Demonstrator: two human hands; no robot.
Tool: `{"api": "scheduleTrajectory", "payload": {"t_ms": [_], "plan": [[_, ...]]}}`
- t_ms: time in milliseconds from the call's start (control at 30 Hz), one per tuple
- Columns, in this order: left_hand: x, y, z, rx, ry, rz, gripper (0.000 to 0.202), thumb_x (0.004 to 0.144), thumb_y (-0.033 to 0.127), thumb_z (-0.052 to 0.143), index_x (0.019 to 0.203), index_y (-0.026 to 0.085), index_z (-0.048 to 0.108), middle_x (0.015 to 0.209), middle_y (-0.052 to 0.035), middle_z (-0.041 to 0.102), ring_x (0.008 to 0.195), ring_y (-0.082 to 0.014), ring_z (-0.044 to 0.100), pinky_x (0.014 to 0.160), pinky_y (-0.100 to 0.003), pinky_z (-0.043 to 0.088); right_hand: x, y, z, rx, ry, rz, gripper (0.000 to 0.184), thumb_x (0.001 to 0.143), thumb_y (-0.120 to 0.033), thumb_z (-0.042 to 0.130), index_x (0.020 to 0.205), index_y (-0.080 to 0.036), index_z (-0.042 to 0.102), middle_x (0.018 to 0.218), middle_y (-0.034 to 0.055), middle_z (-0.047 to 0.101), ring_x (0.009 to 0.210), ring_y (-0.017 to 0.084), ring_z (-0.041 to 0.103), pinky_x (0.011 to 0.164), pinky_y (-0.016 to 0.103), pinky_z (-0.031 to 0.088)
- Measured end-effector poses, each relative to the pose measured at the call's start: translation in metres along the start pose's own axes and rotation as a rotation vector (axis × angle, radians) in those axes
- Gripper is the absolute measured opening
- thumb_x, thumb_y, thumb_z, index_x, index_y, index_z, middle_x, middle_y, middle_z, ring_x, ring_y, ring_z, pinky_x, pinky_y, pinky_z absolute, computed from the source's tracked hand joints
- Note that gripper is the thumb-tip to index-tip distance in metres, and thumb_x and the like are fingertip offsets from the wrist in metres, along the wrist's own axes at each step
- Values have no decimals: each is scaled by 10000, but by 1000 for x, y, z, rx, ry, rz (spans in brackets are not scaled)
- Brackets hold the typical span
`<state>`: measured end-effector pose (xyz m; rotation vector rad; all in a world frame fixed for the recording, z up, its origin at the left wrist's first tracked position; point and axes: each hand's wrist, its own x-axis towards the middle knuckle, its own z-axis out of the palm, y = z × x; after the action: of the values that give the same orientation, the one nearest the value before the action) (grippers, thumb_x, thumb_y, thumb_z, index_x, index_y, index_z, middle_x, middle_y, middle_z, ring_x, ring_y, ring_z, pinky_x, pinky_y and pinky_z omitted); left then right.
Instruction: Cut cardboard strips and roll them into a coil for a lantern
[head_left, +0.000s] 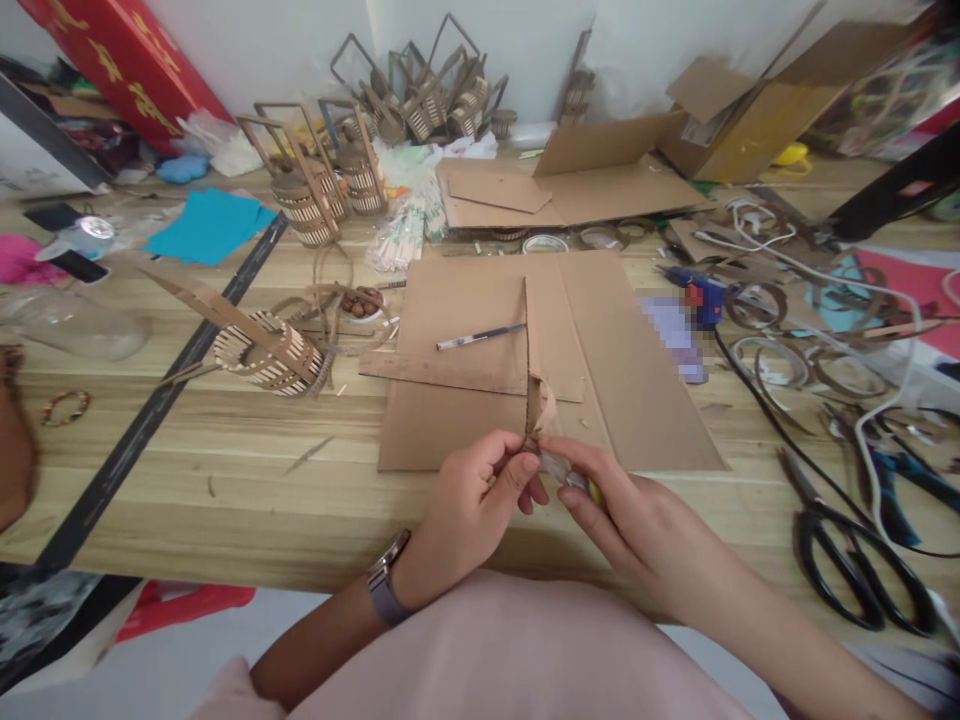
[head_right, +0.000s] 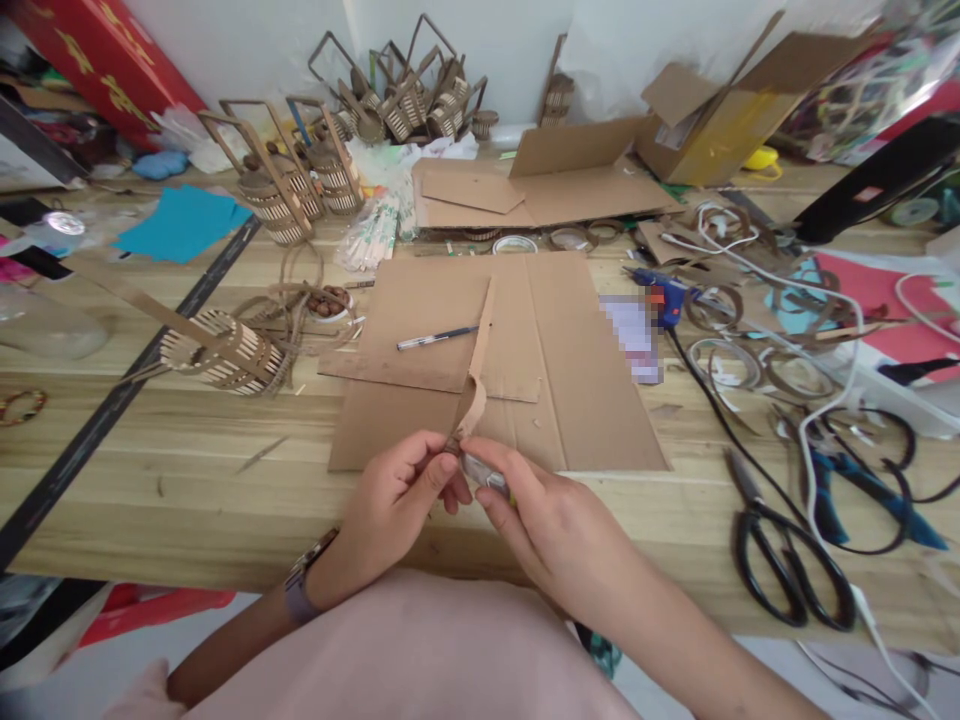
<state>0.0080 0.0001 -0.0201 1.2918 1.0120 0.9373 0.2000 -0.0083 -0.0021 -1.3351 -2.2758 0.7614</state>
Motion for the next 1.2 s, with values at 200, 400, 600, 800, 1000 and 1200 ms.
{"api": "scheduleTrajectory", "payload": {"t_ms": [200, 400, 600, 800, 1000, 1200], "plan": [[0, 1, -1, 28, 1, 5, 340, 1004, 464, 488, 927, 163, 626, 714, -20, 675, 621, -121, 608, 605, -220, 475, -1, 1, -2, 22, -52, 16, 385, 1026, -325, 341, 1382, -227, 450, 1045, 97, 755, 815, 199, 748, 706, 310, 583], [-2, 1, -1, 81, -10, 29, 326, 1022, 436, 463, 901, 169, 607, 720, -16, 673, 629, -116, 604, 616, -215, 467, 0, 0, -3, 18, -54, 24, 383, 1023, -329, 354, 1374, -228, 467, 1024, 90, 762, 756, 196, 741, 663, 298, 575], [-2, 3, 0, 75, -20, 37, 336, 1020, 439, 459, 873, 170, 596, 720, -23, 676, 626, -119, 603, 614, -218, 468, 2, 1, -1, 85, 21, 32, 353, 1019, -339, 355, 1307, -235, 531, 1102, 113, 742, 925, 212, 730, 776, 327, 580], [-2, 5, 0, 74, -14, 27, 296, 1020, 399, 462, 935, 167, 625, 718, -15, 684, 623, -113, 607, 605, -205, 461, 0, 0, 1, 405, 21, 187, 408, 1015, -517, 370, 1299, -273, 532, 681, -12, 561, 576, 143, 554, 506, 243, 462], [-2, 6, 1, 92, 17, -10, 279, 1003, 382, 474, 859, 172, 591, 694, -13, 683, 593, -110, 597, 581, -203, 451, 1, -1, -3, 572, 30, 285, 492, 1003, -592, 335, 1340, -255, 454, 618, -68, 419, 489, 120, 410, 445, 225, 386], [-1, 6, 1, 152, 40, -18, 273, 1005, 368, 468, 855, 181, 598, 692, 2, 675, 604, -113, 604, 606, -207, 455, -2, 2, -7, 61, 58, 111, 479, 1020, -481, 343, 1403, -209, 440, 862, 75, 705, 691, 197, 684, 603, 301, 546]]}}
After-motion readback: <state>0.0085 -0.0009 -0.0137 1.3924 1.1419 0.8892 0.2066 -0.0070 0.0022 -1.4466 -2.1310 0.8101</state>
